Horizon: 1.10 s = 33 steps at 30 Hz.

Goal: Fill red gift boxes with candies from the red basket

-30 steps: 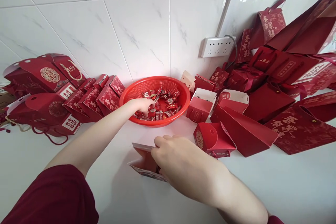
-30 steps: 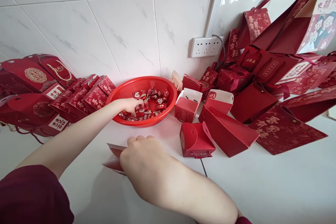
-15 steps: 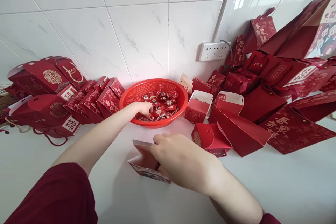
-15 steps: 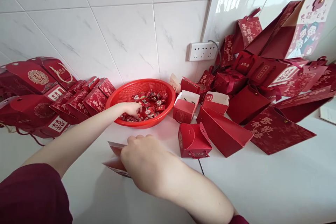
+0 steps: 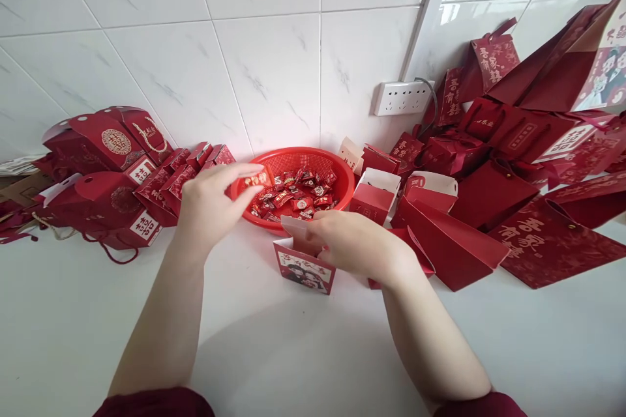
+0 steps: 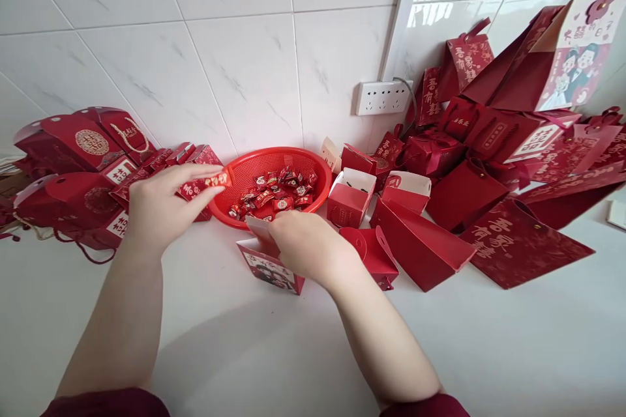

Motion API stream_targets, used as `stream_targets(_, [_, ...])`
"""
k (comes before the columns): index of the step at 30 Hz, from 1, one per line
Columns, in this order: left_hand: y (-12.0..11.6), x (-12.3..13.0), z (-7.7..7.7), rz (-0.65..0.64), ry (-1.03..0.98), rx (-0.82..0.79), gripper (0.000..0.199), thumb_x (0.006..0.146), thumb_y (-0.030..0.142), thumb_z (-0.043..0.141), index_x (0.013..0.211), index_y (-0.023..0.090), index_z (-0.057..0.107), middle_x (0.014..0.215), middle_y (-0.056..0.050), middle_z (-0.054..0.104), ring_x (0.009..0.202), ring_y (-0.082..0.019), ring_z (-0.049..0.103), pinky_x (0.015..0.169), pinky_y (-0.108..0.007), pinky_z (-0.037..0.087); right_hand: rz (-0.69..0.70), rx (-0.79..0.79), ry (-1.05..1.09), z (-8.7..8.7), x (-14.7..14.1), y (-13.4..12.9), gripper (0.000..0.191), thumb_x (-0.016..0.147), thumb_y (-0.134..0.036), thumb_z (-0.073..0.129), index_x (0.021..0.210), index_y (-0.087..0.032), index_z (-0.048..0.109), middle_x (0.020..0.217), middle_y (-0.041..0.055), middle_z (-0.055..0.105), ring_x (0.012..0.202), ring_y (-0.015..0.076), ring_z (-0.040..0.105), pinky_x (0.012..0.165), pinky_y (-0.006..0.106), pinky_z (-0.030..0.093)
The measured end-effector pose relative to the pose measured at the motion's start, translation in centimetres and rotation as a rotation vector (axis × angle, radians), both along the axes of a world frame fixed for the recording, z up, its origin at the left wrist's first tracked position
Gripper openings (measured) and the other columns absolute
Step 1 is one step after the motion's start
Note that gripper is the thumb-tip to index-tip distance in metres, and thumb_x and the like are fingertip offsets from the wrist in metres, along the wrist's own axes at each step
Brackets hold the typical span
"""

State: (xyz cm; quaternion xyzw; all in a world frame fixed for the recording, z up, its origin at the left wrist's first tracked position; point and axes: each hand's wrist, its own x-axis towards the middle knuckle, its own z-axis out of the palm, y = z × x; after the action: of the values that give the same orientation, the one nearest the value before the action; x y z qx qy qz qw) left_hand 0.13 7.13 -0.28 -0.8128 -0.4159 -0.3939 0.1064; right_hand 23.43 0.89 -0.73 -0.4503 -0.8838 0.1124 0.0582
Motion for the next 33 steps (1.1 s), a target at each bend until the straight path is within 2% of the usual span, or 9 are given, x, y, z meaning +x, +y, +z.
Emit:
stream_targets(3, [-3.4,0.6,-0.5,-0.207,0.019,0.071,0.027,0.085,0.016,0.068,0.109,0.026,0.069,0.108,0.001,0.075,0.099,-0.018,0.07,0.092,-0.033,0.055,0.138,-0.075,0.252,-0.3,0.3,1.0,0.02,0.094,-0.015,0.051,0.103,-0.018,0.069,0.093,0.0051,0.069,0.08,0.0144,0.062,0.071,0.024,0.044])
stream_targets(6, [-4.8,1.1,-0.9,-0.293,0.099,0.116,0.036,0.083,0.01,0.068,0.114,0.027,0.065,0.107,0.0,0.075,0.097,-0.019,0.071,0.09,-0.035,0.055,0.145,-0.059,0.498,0.1,0.9,0.9,0.023,0.094,-0.013,0.047,0.099,-0.017,0.069,0.1,0.0047,0.068,0.09,0.0144,0.061,0.081,0.025,0.045])
stream_targets(12, [-4.7,1.9,-1.5,-0.278,0.113,0.229,0.035,0.082,0.008,0.069,0.111,0.026,0.065,0.099,0.0,0.076,0.091,-0.02,0.071,0.083,-0.035,0.054,0.038,-0.158,0.648,0.7,1.6,0.1,0.031,0.1,-0.036,0.044,0.085,-0.015,0.061,0.075,-0.0008,0.058,0.066,0.0115,0.05,0.062,0.025,0.04])
stream_targets(15, [-4.6,2.1,-1.8,-0.348,0.085,0.206,0.033,0.081,0.008,0.07,0.108,0.025,0.067,0.097,0.0,0.076,0.092,-0.019,0.071,0.081,-0.033,0.055,0.113,-0.168,0.658,0.2,1.5,0.5,0.03,0.095,-0.041,0.054,0.082,-0.015,0.061,0.071,-0.0026,0.053,0.064,0.0105,0.046,0.06,0.024,0.037])
stream_targets(21, [-5.0,2.0,-1.5,-0.456,0.016,0.135,0.031,0.081,0.009,0.071,0.108,0.026,0.068,0.097,0.0,0.076,0.096,-0.018,0.07,0.086,-0.033,0.057,0.302,-0.278,0.766,-0.3,1.2,1.1,0.029,0.096,-0.036,0.054,0.077,-0.015,0.059,0.07,-0.0018,0.053,0.065,0.0105,0.047,0.062,0.024,0.039])
stream_targets(24, [-5.3,1.9,-1.2,-0.513,-0.096,0.027,0.04,0.08,0.01,0.073,0.116,0.026,0.066,0.111,-0.003,0.073,0.105,-0.019,0.067,0.094,-0.035,0.056,0.339,-0.192,0.823,-0.1,1.1,0.8,0.031,0.097,-0.031,0.054,0.07,-0.016,0.054,0.068,-0.0028,0.05,0.063,0.0095,0.044,0.061,0.024,0.037])
stream_targets(27, [-5.5,1.7,-1.2,-0.555,-0.274,-0.25,0.054,0.076,0.017,0.079,0.127,0.024,0.061,0.123,-0.007,0.068,0.113,-0.023,0.065,0.098,-0.036,0.055,0.328,-0.142,0.838,0.1,0.9,0.5,0.033,0.097,-0.03,0.055,0.067,-0.016,0.052,0.066,-0.0032,0.046,0.062,0.0094,0.04,0.06,0.024,0.035])
stream_targets(30, [-5.1,1.7,-1.5,-0.624,-0.458,-0.635,0.029,0.086,0.025,0.071,0.115,0.022,0.069,0.107,-0.006,0.074,0.097,-0.019,0.07,0.084,-0.029,0.06,0.309,-0.101,0.857,0.0,0.5,0.3,0.032,0.097,-0.031,0.055,0.07,-0.015,0.056,0.067,-0.0023,0.048,0.063,0.0101,0.042,0.061,0.024,0.037])
stream_targets(33, [-4.5,2.1,-1.9,-0.641,-0.647,-0.783,0.014,0.091,0.028,0.065,0.096,0.02,0.075,0.089,-0.003,0.075,0.081,-0.014,0.071,0.074,-0.022,0.059,0.258,-0.08,0.839,-0.2,-0.1,0.3,0.027,0.099,-0.031,0.051,0.081,-0.014,0.063,0.074,0.0006,0.057,0.067,0.0111,0.048,0.064,0.024,0.039])
